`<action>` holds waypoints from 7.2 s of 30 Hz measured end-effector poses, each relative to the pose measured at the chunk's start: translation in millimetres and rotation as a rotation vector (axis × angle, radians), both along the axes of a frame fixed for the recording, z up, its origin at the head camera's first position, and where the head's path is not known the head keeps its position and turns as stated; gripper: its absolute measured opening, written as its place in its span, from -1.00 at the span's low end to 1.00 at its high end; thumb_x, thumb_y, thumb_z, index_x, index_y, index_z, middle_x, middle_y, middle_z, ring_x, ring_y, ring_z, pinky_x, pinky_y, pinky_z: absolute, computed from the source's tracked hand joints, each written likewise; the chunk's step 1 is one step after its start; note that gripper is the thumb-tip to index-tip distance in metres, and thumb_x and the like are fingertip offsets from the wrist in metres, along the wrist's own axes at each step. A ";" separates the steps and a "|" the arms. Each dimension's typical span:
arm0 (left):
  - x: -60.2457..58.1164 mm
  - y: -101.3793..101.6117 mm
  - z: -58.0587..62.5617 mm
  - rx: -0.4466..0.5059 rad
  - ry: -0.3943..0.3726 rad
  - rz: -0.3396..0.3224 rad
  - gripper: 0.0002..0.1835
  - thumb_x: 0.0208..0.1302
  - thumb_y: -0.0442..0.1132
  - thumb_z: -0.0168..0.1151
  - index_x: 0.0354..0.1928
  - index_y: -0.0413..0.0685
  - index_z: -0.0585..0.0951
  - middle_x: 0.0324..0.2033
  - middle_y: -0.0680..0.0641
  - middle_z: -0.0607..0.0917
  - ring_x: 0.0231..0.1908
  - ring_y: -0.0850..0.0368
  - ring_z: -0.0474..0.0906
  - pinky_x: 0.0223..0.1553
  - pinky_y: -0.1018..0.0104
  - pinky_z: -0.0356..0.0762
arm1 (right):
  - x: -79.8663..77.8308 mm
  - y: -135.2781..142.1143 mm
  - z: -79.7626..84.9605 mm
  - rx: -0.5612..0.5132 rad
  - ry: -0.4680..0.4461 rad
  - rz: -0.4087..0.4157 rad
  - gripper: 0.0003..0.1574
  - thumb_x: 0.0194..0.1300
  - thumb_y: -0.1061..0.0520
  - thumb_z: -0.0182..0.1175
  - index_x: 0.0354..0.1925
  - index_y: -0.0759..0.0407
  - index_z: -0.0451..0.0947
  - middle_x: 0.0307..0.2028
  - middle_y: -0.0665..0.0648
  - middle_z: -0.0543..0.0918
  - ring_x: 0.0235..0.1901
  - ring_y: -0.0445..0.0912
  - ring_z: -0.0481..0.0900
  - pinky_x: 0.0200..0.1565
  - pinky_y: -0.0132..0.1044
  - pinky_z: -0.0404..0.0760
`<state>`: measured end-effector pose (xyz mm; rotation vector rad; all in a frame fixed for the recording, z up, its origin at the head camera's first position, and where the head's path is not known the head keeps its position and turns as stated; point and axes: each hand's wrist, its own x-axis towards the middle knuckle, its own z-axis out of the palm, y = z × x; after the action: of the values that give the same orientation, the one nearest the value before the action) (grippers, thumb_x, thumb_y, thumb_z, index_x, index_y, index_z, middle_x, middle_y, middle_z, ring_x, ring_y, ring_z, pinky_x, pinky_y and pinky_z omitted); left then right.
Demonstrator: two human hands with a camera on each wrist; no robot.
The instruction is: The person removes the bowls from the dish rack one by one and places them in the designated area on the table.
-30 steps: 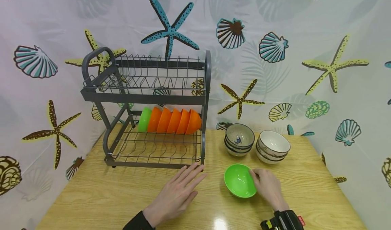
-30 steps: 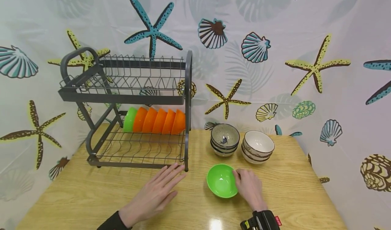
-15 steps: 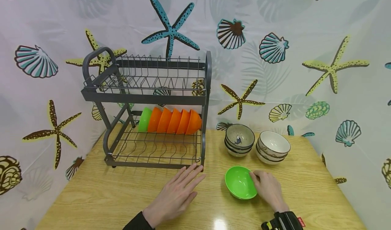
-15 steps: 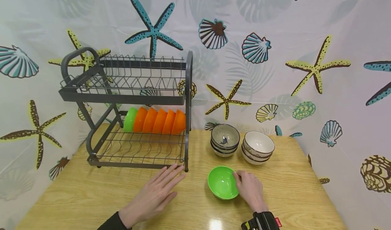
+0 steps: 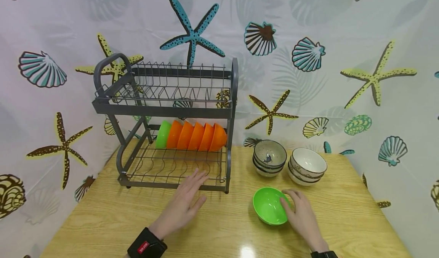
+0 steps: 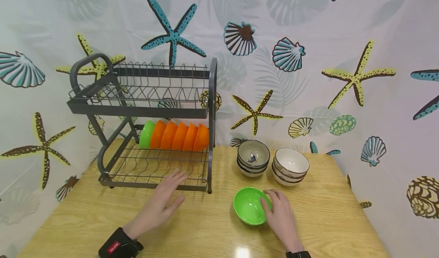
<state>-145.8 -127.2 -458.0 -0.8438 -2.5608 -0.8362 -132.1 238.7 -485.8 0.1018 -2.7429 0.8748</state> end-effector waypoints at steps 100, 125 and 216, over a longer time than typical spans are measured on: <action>-168.7 -91.9 46.6 0.813 -0.582 0.563 -0.51 0.60 -0.22 -0.14 0.40 -0.39 0.34 0.33 -0.43 0.42 0.23 -0.19 0.40 0.25 0.05 0.40 | 48.4 -60.1 -25.9 -0.224 0.575 0.571 -0.47 0.09 0.41 0.36 0.09 0.31 0.61 0.29 0.36 0.51 0.49 -0.18 0.26 0.51 -0.48 0.16; -138.9 -106.3 58.5 1.129 -0.585 0.510 -0.44 0.63 -0.14 -0.23 0.53 -0.23 0.16 0.48 -0.27 0.27 0.43 0.02 0.26 0.46 0.19 0.25 | 49.6 -58.0 -19.9 -0.253 0.538 0.558 -0.32 0.01 0.49 0.34 0.15 0.23 0.58 0.28 0.36 0.52 0.46 -0.18 0.31 0.48 -0.52 0.19; 22.0 20.3 42.7 -0.271 0.416 -0.116 -0.37 0.24 -0.10 0.41 0.36 0.02 0.50 0.40 -0.04 0.50 0.45 -0.01 0.36 0.49 0.07 0.30 | -16.6 -80.9 80.2 0.211 0.652 0.847 -0.82 0.41 0.27 0.16 -0.20 0.11 0.69 -0.21 -0.01 0.75 -0.10 -0.14 0.68 0.10 -0.40 0.63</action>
<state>-123.8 -106.9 -415.3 -1.1210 -2.2946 -0.2987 -148.7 157.8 -405.6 1.3859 -2.1012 0.5474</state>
